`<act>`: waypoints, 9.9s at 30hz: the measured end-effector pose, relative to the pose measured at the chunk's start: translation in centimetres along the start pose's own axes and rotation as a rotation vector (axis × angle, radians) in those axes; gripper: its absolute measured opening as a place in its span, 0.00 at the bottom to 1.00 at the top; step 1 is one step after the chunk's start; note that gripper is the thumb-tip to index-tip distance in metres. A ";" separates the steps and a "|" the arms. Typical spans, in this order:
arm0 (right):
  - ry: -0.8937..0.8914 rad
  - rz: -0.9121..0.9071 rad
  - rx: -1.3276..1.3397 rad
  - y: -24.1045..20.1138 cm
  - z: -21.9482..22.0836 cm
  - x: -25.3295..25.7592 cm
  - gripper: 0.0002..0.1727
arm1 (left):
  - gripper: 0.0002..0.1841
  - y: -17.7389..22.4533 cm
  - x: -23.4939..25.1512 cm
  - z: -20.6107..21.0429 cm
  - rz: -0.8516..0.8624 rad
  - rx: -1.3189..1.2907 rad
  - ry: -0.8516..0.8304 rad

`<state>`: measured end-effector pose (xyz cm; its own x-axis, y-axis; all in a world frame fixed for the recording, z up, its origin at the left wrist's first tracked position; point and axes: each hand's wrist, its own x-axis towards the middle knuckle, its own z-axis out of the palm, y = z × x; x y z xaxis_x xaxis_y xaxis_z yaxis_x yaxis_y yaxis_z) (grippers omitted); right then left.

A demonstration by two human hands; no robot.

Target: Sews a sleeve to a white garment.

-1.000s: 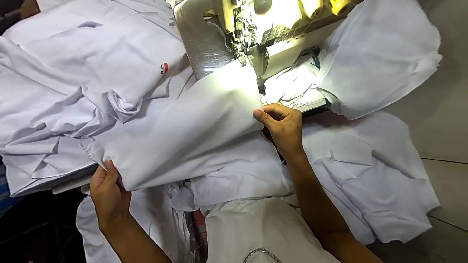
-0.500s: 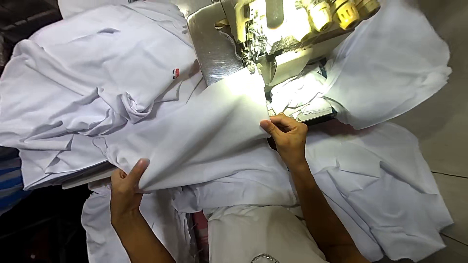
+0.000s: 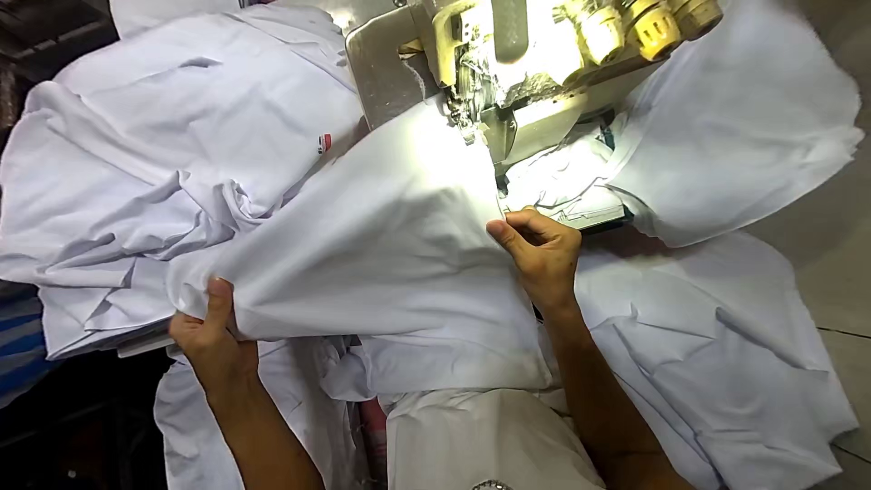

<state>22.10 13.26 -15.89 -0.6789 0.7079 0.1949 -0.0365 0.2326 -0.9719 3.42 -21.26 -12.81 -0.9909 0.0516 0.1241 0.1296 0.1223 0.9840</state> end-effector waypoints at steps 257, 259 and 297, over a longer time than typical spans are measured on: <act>-0.274 0.064 -0.194 -1.6 -1.0 -2.2 0.13 | 0.20 -0.3 -3.3 -2.9 -0.111 0.372 -0.413; -0.235 0.055 -0.152 -1.7 -0.7 -2.3 0.09 | 0.20 -0.2 -3.3 -2.8 -0.112 0.369 -0.415; -0.081 0.082 -0.020 0.4 -1.1 -3.3 0.05 | 0.17 -0.1 -4.1 -1.9 -0.064 0.356 -0.264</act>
<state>25.14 11.71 -16.75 -0.7363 0.6688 0.1027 0.0358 0.1900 -0.9811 7.39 -23.34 -13.15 -0.9604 0.2781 -0.0175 0.1185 0.4645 0.8776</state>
